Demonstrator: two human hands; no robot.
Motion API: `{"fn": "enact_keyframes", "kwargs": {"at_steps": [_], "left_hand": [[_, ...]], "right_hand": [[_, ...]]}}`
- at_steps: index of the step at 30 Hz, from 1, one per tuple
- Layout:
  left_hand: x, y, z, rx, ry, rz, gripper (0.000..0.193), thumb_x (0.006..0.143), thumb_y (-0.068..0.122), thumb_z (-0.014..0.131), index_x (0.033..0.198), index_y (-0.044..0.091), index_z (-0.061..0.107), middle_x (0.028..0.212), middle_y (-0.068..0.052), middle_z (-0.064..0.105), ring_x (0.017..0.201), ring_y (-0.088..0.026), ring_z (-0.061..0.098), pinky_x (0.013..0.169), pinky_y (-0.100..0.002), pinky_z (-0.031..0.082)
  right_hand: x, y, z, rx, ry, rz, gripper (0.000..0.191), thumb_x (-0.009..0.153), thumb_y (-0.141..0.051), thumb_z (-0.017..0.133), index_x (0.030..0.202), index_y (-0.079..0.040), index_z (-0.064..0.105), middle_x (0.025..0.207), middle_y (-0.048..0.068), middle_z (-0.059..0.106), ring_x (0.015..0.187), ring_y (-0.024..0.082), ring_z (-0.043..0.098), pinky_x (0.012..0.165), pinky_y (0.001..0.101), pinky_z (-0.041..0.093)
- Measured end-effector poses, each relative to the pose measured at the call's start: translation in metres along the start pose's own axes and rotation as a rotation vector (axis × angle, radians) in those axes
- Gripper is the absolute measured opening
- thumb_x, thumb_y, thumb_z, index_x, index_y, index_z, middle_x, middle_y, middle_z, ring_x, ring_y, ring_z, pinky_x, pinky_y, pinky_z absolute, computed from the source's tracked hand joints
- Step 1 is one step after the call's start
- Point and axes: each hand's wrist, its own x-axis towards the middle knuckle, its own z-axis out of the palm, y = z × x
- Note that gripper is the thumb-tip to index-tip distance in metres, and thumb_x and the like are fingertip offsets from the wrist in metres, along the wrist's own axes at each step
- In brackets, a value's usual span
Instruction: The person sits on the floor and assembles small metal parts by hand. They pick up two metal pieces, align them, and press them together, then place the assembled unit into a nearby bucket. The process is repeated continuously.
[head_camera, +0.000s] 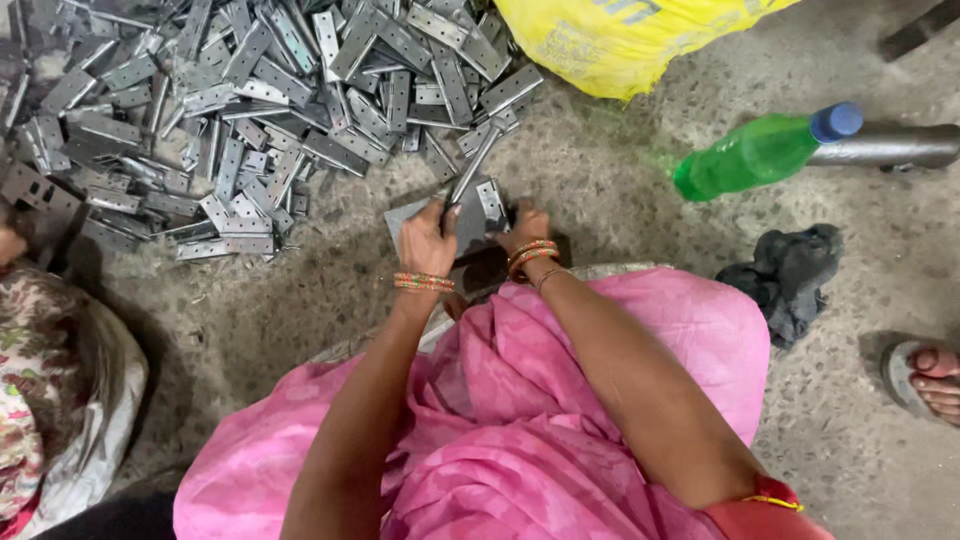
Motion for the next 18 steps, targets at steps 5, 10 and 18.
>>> {"fn": "enact_keyframes", "kwargs": {"at_steps": [5, 10, 18], "left_hand": [[-0.025, -0.034, 0.002, -0.118, 0.055, -0.077, 0.019, 0.093, 0.02, 0.071, 0.099, 0.002, 0.07, 0.075, -0.028, 0.066, 0.068, -0.048, 0.064, 0.061, -0.051, 0.048], [-0.02, -0.044, -0.001, -0.125, 0.114, -0.11, 0.022, 0.096, 0.021, 0.072, 0.102, -0.001, 0.071, 0.079, -0.027, 0.067, 0.068, -0.045, 0.064, 0.061, -0.047, 0.049], [0.0, 0.045, -0.073, -0.6, 0.449, 0.188, 0.019, 0.109, 0.013, 0.06, 0.12, -0.002, 0.064, 0.078, -0.002, 0.059, 0.065, -0.007, 0.05, 0.058, -0.023, 0.042]], "right_hand": [[0.003, -0.001, -0.006, -0.014, 0.045, -0.074, 0.091, 0.055, -0.059, 0.095, 0.121, -0.003, 0.065, 0.106, 0.022, 0.072, 0.096, 0.036, 0.068, 0.086, 0.0418, 0.055], [-0.006, 0.001, -0.021, 0.397, 0.264, -0.163, 0.057, 0.065, -0.034, 0.094, 0.111, -0.007, 0.075, 0.103, 0.015, 0.077, 0.092, 0.033, 0.075, 0.088, 0.0401, 0.058], [-0.005, -0.007, -0.006, 0.33, 0.274, -0.403, 0.044, 0.066, -0.019, 0.092, 0.106, -0.01, 0.076, 0.117, 0.011, 0.073, 0.105, 0.033, 0.069, 0.094, 0.0406, 0.056]]}}
